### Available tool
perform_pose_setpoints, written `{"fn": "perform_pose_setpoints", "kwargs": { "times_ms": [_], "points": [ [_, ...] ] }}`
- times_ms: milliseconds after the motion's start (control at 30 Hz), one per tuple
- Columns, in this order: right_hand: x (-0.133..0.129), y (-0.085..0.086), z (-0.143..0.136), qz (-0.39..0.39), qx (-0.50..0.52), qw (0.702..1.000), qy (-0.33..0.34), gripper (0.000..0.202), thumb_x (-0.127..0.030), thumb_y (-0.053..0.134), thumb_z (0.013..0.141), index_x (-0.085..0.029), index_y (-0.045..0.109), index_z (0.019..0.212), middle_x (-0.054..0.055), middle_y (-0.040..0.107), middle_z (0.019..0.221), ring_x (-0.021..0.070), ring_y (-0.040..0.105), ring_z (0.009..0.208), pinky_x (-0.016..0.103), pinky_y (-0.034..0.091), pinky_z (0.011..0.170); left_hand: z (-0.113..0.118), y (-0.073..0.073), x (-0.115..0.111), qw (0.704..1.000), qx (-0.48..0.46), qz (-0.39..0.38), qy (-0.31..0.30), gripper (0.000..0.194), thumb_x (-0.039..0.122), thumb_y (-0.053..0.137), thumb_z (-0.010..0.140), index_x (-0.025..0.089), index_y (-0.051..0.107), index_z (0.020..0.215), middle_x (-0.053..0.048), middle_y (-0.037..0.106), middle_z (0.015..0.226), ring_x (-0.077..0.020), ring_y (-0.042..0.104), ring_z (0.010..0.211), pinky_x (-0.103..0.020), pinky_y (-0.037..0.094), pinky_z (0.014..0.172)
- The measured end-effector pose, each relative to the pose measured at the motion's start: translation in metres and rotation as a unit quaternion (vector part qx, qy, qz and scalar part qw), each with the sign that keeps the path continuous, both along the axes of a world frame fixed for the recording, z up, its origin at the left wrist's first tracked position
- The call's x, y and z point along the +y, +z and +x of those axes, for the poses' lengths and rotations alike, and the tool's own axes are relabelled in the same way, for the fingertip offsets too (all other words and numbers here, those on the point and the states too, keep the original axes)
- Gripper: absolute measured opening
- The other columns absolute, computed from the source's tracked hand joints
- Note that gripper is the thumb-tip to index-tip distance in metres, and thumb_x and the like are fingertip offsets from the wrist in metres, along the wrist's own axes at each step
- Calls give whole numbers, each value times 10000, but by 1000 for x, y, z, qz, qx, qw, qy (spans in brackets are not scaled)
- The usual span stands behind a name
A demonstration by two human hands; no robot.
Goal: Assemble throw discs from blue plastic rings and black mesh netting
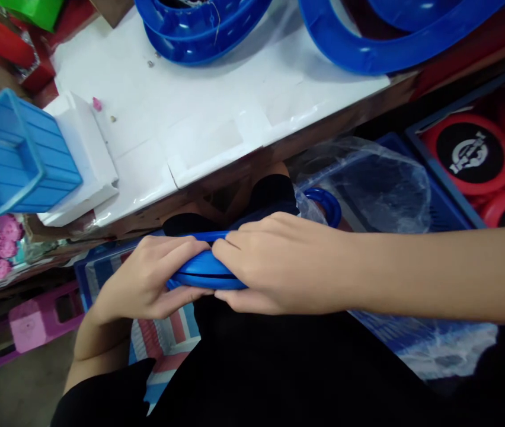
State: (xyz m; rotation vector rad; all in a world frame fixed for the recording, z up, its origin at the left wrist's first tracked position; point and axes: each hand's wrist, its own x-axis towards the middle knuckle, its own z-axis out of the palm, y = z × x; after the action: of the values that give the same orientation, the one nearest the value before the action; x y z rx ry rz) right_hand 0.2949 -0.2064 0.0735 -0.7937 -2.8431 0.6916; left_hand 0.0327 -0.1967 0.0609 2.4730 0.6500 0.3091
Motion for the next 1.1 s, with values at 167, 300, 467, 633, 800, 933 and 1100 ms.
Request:
{"fn": "perform_pose_setpoints", "kwargs": {
  "times_ms": [167,300,467,633,800,933,1100],
  "points": [
    [-4,7,-11,89,22,996,-9,157,-227,575,1050,-129,656,1142,98,726,978,219,658,802,312,431,639,-9,15,12,999,44,2,-12,370,538,510,1092,179,587,1136,-21,707,842,-173,680,665,-301,438,568],
    [-8,2,-18,164,20,986,-19,146,-160,542,1030,-111,662,1098,100,705,903,234,624,762,329,407,593,-11,15,17,999,51,10,-14,355,516,510,1089,177,594,1151,-36,731,870,-199,716,723,-308,471,592],
    [-9,-6,-19,213,-8,977,-8,232,-78,512,998,-66,678,1159,120,725,942,232,622,787,333,426,605,-8,5,15,998,55,33,1,292,450,504,1087,176,604,1091,-52,735,873,-229,731,760,-338,513,641],
    [6,-2,-16,56,2,998,-12,194,-237,606,1024,-125,684,1163,98,726,944,214,639,801,293,390,587,-11,2,11,1000,24,-3,8,276,453,522,1089,189,596,1114,-41,728,874,-199,704,714,-307,481,605],
    [27,10,-15,-212,32,976,-44,336,-442,708,995,-209,711,1237,60,777,1056,216,721,854,314,514,695,-21,2,10,998,-21,-58,16,371,535,593,1069,180,593,1179,-20,709,844,-164,667,668,-275,435,575],
    [24,10,-18,-262,52,961,-63,261,-374,684,1008,-229,747,1217,56,790,1089,221,733,911,332,547,762,-25,1,8,997,-10,-72,24,376,515,611,1060,173,594,1216,-55,740,937,-186,697,743,-280,477,629],
    [10,8,-17,-199,81,973,-80,251,-341,692,1003,-236,750,1223,78,791,1111,245,706,963,359,544,784,-25,2,4,999,-10,-36,34,353,495,563,1066,188,584,1240,-72,737,946,-229,723,821,-324,541,708]
  ]
}}
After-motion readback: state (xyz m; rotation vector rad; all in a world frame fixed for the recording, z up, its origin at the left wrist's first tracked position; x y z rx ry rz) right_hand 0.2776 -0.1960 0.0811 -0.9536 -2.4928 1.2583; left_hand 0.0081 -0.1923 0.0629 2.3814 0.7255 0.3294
